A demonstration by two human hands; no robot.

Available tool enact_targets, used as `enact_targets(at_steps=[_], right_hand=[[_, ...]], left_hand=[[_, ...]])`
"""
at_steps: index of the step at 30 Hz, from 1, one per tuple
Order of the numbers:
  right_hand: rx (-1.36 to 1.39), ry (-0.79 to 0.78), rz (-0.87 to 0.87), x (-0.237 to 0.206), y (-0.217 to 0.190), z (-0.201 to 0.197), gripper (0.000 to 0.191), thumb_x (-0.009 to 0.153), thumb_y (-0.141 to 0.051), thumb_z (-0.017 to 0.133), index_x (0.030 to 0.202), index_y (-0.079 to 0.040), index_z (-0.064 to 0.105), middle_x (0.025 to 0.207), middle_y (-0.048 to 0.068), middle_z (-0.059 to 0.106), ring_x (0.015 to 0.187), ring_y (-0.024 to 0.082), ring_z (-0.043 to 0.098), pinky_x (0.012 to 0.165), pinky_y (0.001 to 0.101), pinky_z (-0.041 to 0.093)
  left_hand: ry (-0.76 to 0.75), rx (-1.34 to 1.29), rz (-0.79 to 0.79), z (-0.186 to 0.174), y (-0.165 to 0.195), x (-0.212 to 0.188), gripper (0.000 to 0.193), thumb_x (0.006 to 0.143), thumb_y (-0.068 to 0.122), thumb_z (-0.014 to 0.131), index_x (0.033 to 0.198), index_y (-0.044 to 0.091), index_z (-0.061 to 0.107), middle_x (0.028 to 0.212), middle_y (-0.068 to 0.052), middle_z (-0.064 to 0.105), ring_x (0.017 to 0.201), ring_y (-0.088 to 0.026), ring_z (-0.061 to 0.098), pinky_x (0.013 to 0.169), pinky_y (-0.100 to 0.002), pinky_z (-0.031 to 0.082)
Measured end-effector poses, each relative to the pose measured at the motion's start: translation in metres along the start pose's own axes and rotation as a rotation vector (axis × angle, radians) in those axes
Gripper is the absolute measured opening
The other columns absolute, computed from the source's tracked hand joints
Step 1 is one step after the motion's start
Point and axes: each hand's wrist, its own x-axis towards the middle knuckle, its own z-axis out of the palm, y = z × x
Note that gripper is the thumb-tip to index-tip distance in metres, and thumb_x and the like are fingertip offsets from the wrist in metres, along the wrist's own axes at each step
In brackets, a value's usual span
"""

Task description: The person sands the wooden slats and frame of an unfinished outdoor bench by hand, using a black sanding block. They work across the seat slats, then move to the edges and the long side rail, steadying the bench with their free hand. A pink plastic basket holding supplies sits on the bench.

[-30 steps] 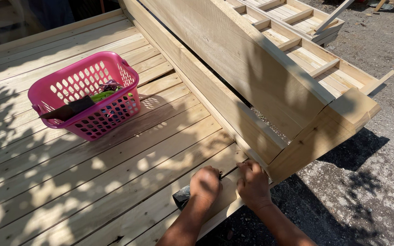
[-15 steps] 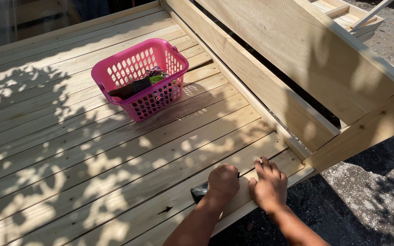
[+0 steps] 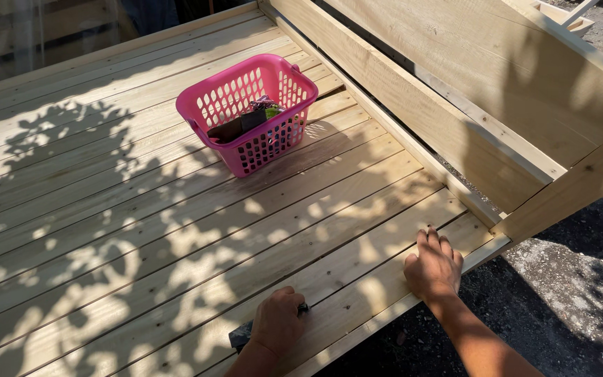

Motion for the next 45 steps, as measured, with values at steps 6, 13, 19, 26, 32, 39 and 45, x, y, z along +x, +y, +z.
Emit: enact_targets(at_steps=[6,13,19,26,32,39,45], right_hand=[[0.025,0.005,0.015,-0.003,-0.001,-0.005,0.067,0.089,-0.032,0.054,0.153,-0.016,0.043,0.166,0.002,0.034,0.149,0.02,0.033,0.121,0.0412,0.024],[0.033,0.025,0.009,0.0,0.005,0.003,0.067,0.089,-0.036,0.054,0.153,-0.018,0.044,0.166,0.0,0.034,0.148,0.021,0.034,0.12,0.0421,0.024],[0.004,0.021,0.007,0.004,0.005,0.003,0.067,0.09,-0.037,0.054,0.154,-0.019,0.044,0.165,0.0,0.036,0.148,0.02,0.035,0.121,0.0428,0.025],[-0.16,-0.06,-0.115,-0.019,-0.044,0.009,0.076,0.093,-0.03,0.052,0.161,-0.004,0.028,0.167,0.02,0.028,0.15,0.035,0.034,0.115,0.049,0.034],[-0.067,-0.113,-0.172,-0.04,-0.088,0.018,0.076,0.095,-0.03,0.051,0.162,-0.012,0.02,0.167,0.024,0.017,0.148,0.057,0.019,0.124,0.0574,0.018],[0.011,-0.111,-0.164,-0.045,-0.102,0.012,0.076,0.092,-0.024,0.053,0.16,-0.012,0.023,0.167,0.023,0.017,0.15,0.055,0.015,0.123,0.058,0.015],[-0.117,-0.052,-0.386,-0.074,-0.147,0.032,0.079,0.086,-0.015,0.054,0.16,-0.009,0.028,0.166,0.02,0.021,0.152,0.048,0.017,0.119,0.064,0.015]], left_hand=[[0.096,0.066,0.147,0.029,0.045,0.032,0.003,0.075,0.01,0.07,0.078,0.009,0.071,0.092,-0.01,0.064,0.096,-0.033,0.064,0.076,-0.048,0.057],[0.122,0.023,0.27,0.053,0.08,0.062,0.006,0.076,0.01,0.07,0.081,0.011,0.073,0.094,-0.008,0.065,0.096,-0.031,0.065,0.08,-0.044,0.057],[0.104,0.087,0.156,-0.006,-0.02,-0.032,0.002,0.074,0.01,0.069,0.073,0.01,0.068,0.089,-0.006,0.062,0.095,-0.029,0.063,0.074,-0.046,0.053],[0.218,0.141,0.188,0.001,-0.022,-0.036,0.003,0.073,0.008,0.066,0.072,0.011,0.067,0.089,-0.005,0.062,0.094,-0.028,0.063,0.078,-0.044,0.055],[0.194,0.09,0.204,0.002,-0.013,-0.032,0.002,0.075,0.012,0.068,0.075,0.01,0.069,0.092,-0.006,0.063,0.097,-0.029,0.062,0.079,-0.044,0.055],[0.123,0.146,-0.01,-0.056,-0.098,-0.118,0.009,0.069,0.008,0.066,0.075,0.012,0.07,0.088,-0.003,0.063,0.097,-0.026,0.062,0.08,-0.042,0.055],[0.163,0.15,0.161,-0.02,-0.062,-0.078,0.003,0.074,0.008,0.066,0.075,0.011,0.067,0.09,-0.006,0.061,0.095,-0.028,0.061,0.08,-0.043,0.054]])
